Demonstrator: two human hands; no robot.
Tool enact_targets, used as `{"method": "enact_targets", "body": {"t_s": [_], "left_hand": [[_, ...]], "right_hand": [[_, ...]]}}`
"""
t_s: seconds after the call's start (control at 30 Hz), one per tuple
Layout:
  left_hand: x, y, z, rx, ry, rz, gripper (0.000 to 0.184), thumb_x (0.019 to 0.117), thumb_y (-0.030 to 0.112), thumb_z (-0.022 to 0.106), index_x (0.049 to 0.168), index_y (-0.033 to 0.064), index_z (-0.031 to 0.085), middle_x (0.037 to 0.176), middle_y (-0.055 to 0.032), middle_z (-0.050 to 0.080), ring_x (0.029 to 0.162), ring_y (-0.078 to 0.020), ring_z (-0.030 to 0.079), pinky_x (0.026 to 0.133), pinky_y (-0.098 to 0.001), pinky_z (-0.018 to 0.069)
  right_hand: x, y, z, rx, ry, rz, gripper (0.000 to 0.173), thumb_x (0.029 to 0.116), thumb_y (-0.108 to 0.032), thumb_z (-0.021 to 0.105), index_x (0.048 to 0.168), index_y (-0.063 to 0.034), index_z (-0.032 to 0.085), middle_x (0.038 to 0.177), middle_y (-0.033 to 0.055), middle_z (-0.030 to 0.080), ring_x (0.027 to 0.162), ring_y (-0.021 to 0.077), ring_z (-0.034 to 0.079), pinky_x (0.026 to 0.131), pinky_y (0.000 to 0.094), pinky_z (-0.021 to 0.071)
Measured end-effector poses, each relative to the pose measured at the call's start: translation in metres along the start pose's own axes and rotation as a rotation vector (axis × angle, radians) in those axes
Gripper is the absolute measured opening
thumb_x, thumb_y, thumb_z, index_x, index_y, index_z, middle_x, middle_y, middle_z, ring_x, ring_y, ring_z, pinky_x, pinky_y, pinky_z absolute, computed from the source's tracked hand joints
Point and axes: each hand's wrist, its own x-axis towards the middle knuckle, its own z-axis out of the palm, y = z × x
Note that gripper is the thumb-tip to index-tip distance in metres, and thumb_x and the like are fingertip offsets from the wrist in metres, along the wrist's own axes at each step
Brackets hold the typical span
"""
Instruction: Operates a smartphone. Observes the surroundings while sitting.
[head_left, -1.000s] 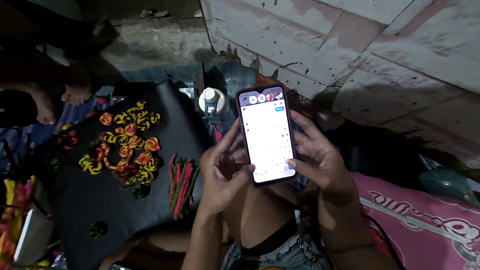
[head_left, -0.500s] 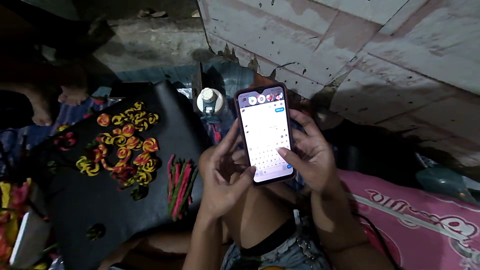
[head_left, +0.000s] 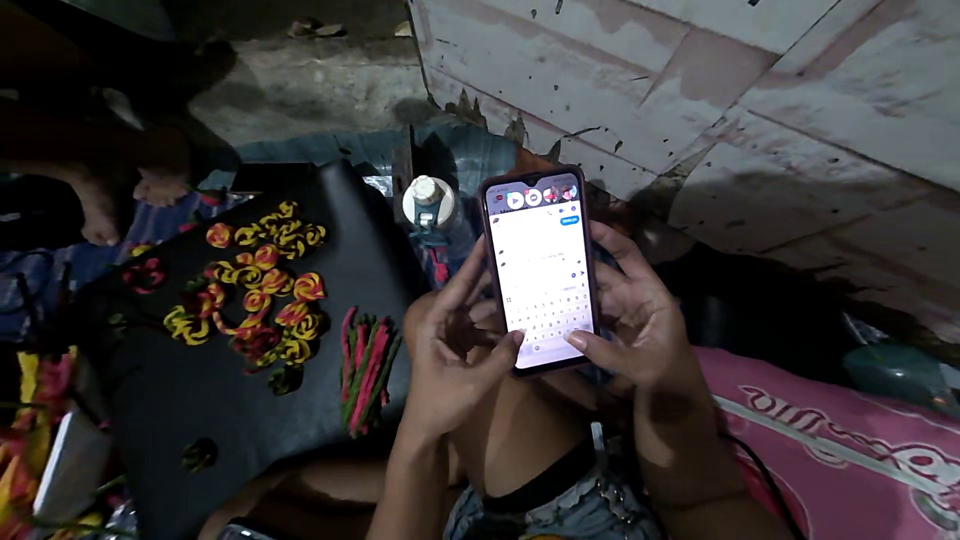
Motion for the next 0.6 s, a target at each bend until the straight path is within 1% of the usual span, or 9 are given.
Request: {"method": "enact_targets", "body": {"t_s": [0.13,0.27,0.4,0.47,0.53,0.6], "left_hand": [[-0.0003,0.0003,-0.0003,0.023,-0.005,-0.012,0.079,0.0865,0.000,0.069,0.158,0.0039,0.034,0.140,-0.0060,0.061,0.105,-0.0129,0.071,0.083,-0.0271,0.0632],[-0.0005,0.0010,0.0002,0.015,-0.013,-0.015,0.080,0.0859,0.000,0.068,0.158,0.0043,0.033,0.142,-0.0059,0.060,0.105,-0.0126,0.071,0.082,-0.0274,0.0632],[0.0001,0.0024,0.0008,0.001,-0.011,-0.006,0.079,0.0865,-0.001,0.070,0.157,0.0046,0.035,0.143,-0.0059,0.060,0.105,-0.0135,0.072,0.082,-0.0278,0.0635],[0.0003,0.0024,0.0007,0.009,-0.008,-0.001,0.078,0.0871,-0.003,0.068,0.157,0.0038,0.034,0.142,-0.0067,0.060,0.105,-0.0138,0.071,0.083,-0.0279,0.0635],[0.0000,0.0029,0.0011,0.018,-0.003,-0.003,0.078,0.0869,-0.002,0.069,0.157,0.0041,0.035,0.141,-0.0068,0.061,0.105,-0.0139,0.072,0.082,-0.0279,0.0636],[-0.0006,0.0030,0.0013,0.025,-0.010,0.006,0.079,0.0873,0.002,0.071,0.157,0.0046,0.035,0.141,-0.0056,0.061,0.104,-0.0131,0.072,0.081,-0.0272,0.0637]], "right_hand": [[0.0002,0.0010,-0.0010,-0.012,-0.002,-0.003,0.088,0.0840,-0.005,0.070,0.158,-0.0119,0.024,0.135,0.0029,0.064,0.109,0.0106,0.070,0.090,0.0280,0.0616],[-0.0010,0.0001,-0.0028,-0.029,-0.006,-0.006,0.087,0.0842,-0.006,0.069,0.158,-0.0118,0.024,0.135,0.0014,0.065,0.109,0.0089,0.069,0.090,0.0270,0.0611],[-0.0024,-0.0017,-0.0052,-0.026,-0.028,0.013,0.088,0.0820,-0.004,0.066,0.159,-0.0133,0.023,0.135,0.0004,0.064,0.110,0.0088,0.069,0.091,0.0265,0.0604],[-0.0026,-0.0022,-0.0056,-0.025,-0.039,0.008,0.089,0.0821,-0.005,0.067,0.159,-0.0125,0.023,0.135,0.0003,0.064,0.111,0.0088,0.069,0.092,0.0268,0.0600],[-0.0018,-0.0020,-0.0051,-0.020,-0.043,-0.004,0.089,0.0836,-0.006,0.069,0.159,-0.0127,0.022,0.136,0.0010,0.063,0.112,0.0096,0.068,0.093,0.0276,0.0603],[-0.0009,-0.0017,-0.0028,-0.010,-0.021,-0.016,0.087,0.0847,0.000,0.069,0.159,-0.0118,0.024,0.136,0.0033,0.064,0.111,0.0117,0.069,0.092,0.0292,0.0613]]}}
